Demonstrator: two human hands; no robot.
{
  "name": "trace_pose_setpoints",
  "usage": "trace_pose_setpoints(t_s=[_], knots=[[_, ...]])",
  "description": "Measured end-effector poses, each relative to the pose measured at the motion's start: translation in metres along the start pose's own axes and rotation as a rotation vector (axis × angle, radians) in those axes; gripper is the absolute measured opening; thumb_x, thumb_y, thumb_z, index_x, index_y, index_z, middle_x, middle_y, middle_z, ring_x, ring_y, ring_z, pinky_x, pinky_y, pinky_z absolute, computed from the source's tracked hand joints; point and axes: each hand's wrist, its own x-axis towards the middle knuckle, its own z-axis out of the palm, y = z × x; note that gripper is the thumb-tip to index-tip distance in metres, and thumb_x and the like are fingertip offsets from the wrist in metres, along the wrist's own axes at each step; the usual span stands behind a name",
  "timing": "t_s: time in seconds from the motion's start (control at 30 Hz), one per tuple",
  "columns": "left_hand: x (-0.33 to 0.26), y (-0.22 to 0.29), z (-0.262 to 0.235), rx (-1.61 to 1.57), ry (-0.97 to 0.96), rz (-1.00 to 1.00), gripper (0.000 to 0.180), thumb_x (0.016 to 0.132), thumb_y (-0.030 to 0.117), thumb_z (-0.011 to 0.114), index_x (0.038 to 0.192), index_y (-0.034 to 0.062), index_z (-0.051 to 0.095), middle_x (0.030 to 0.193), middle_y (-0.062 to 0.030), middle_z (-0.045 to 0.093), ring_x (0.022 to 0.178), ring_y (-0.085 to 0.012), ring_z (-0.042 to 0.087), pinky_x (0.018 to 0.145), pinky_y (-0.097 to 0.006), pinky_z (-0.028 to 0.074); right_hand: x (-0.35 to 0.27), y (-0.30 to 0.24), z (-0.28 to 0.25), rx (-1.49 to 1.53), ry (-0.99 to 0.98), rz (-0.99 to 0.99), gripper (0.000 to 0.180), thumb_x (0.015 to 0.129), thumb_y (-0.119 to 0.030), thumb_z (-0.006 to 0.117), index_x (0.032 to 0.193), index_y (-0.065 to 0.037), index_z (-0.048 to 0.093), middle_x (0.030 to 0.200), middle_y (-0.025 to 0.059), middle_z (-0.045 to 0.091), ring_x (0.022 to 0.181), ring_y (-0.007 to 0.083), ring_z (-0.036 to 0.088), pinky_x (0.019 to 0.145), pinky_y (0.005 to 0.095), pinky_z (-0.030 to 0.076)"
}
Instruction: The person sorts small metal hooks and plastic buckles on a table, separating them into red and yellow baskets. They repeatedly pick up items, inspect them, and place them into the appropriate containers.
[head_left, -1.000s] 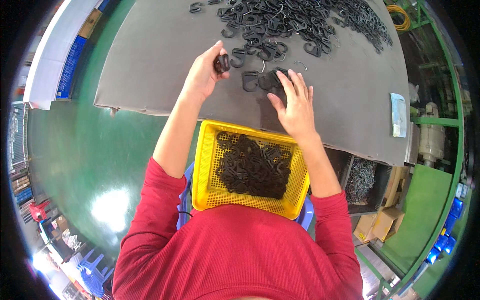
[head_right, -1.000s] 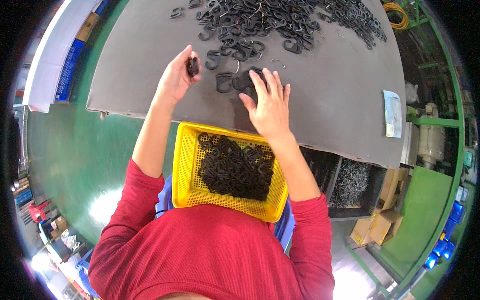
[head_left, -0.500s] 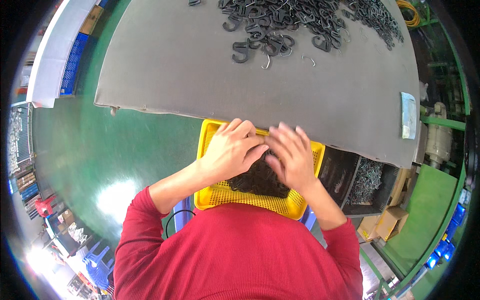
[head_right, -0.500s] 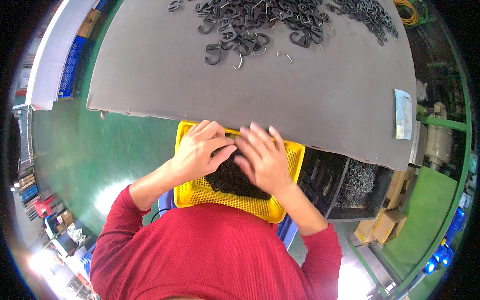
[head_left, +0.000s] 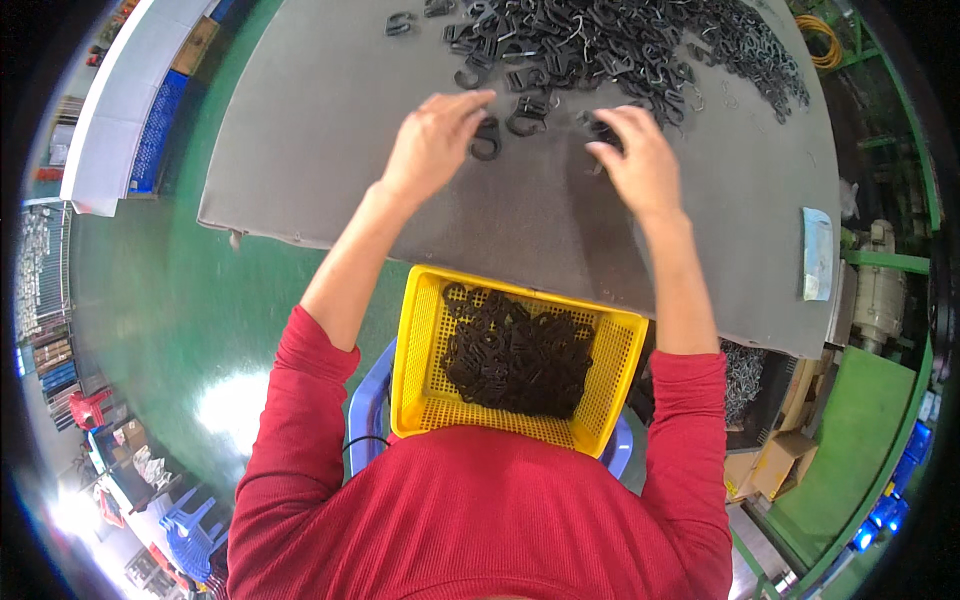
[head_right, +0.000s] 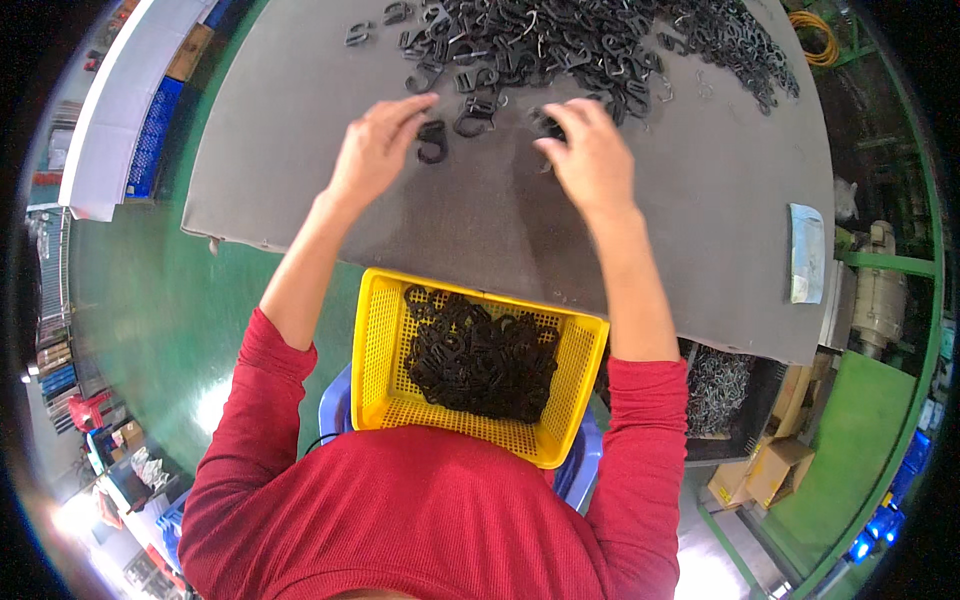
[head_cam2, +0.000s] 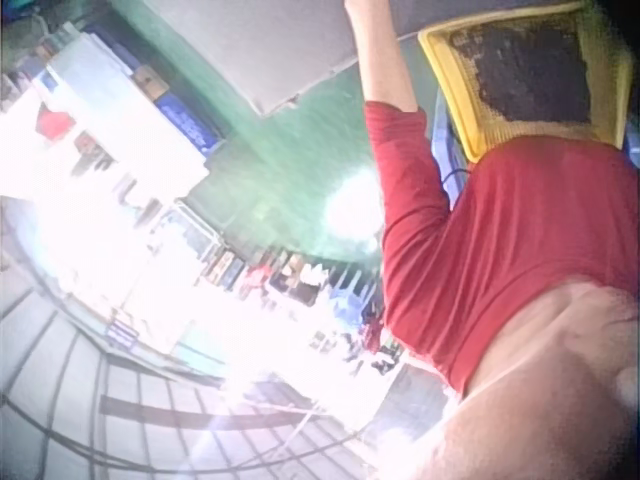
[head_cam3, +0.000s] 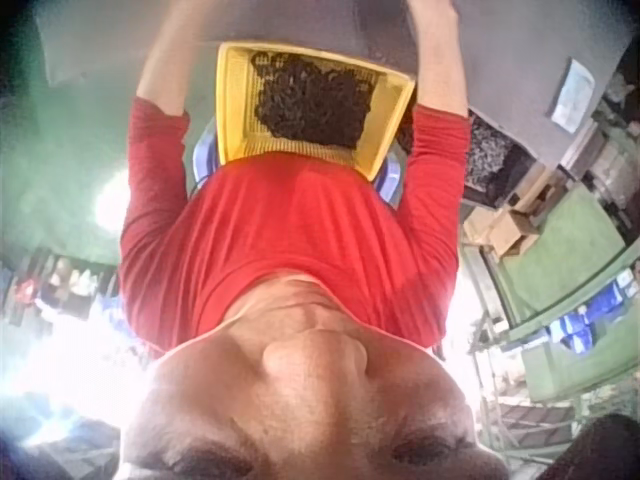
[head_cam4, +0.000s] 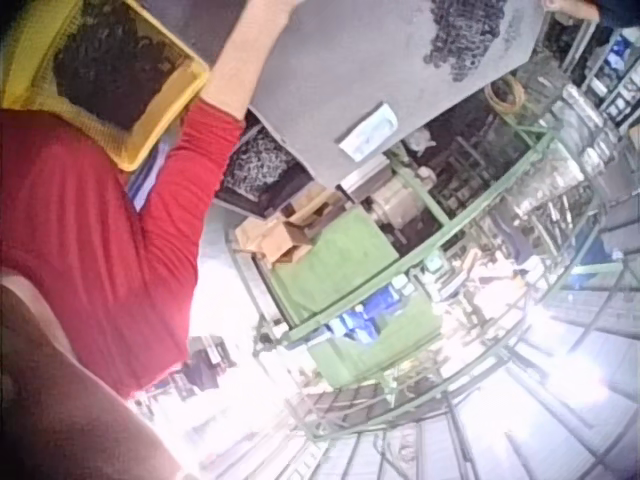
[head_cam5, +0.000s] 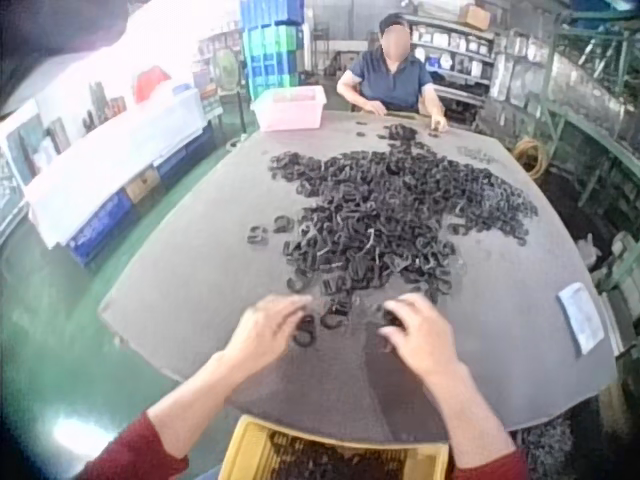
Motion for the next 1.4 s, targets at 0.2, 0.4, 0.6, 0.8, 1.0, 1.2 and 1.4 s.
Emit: trace_pose_setpoints(t_s=[0.2,0.4,0.6,0.8,1.0,1.2,1.4], knots=[[0.004,-0.003,-0.029,-0.349,0.133,-0.386,0.017,0.090,0.011,0.051,0.102,0.0047,0.061,0.088,-0.0113,0.065,0.072,-0.0183,0.061,0.067,-0.029,0.048,0.013,0.010,-0.022,0.144,0.079,-0.062,0.024,0.077,-0.006,0.061,0.100,-0.010,0.065,0.100,0.0061,0.060,0.085,0.0219,0.061,0.074,0.0331,0.048],[-0.034,0.038,0.009,0.252,-0.130,0.181,0.033,0.082,0.013,0.060,0.114,0.0052,0.056,0.125,-0.0141,0.051,0.118,-0.0313,0.047,0.099,-0.041,0.038,0.087,-0.003,0.017,0.634,-0.223,0.250,0.025,0.081,-0.027,0.053,0.092,-0.011,0.069,0.089,0.0104,0.067,0.082,0.0231,0.063,0.074,0.0329,0.048],[-0.047,0.048,-0.002,0.076,-0.111,0.130,0.037,0.080,0.020,0.066,0.112,0.0052,0.057,0.122,-0.0140,0.053,0.115,-0.0325,0.048,0.097,-0.042,0.040,0.090,-0.044,0.021,-0.081,-0.405,-0.052,0.047,0.064,-0.040,0.076,0.097,-0.010,0.064,0.092,0.0105,0.066,0.089,0.0279,0.062,0.077,0.0386,0.048],[0.039,0.015,0.025,0.033,0.003,0.140,0.037,0.082,0.025,0.064,0.113,0.0060,0.058,0.119,-0.0109,0.056,0.108,-0.0304,0.052,0.092,-0.042,0.043,0.040,0.013,-0.014,0.227,-0.217,0.149,0.025,0.072,-0.021,0.074,0.088,-0.006,0.061,0.078,0.0038,0.057,0.074,0.0169,0.056,0.060,0.0304,0.043],[0.087,0.017,0.075,0.501,-0.287,0.195,0.036,0.087,0.031,0.055,0.116,0.0103,0.058,0.120,-0.0036,0.056,0.109,-0.0234,0.052,0.090,-0.035,0.046,-0.023,0.042,-0.070,1.490,0.030,0.650,0.019,0.082,-0.020,0.067,0.089,-0.003,0.062,0.073,-0.0007,0.056,0.066,0.0120,0.054,0.047,0.0205,0.035],[0.112,-0.016,0.040,-0.314,-0.068,-0.194,0.023,0.091,0.024,0.052,0.105,0.0112,0.065,0.086,-0.0035,0.066,0.075,-0.0146,0.064,0.065,-0.029,0.051,0.010,0.056,-0.075,0.642,-0.438,0.566,0.020,0.081,-0.020,0.067,0.096,-0.007,0.063,0.080,0.0051,0.060,0.072,0.0136,0.057,0.049,0.0249,0.040],[0.090,0.002,-0.011,-1.226,-0.429,-0.780,0.027,0.092,0.035,0.054,0.093,0.0106,0.065,0.078,0.0046,0.060,0.069,-0.0072,0.058,0.056,-0.020,0.042,0.037,0.037,-0.059,-0.208,-0.471,0.085,0.029,0.073,-0.021,0.071,0.101,-0.013,0.065,0.088,0.0092,0.065,0.089,0.0245,0.061,0.072,0.0375,0.048]])
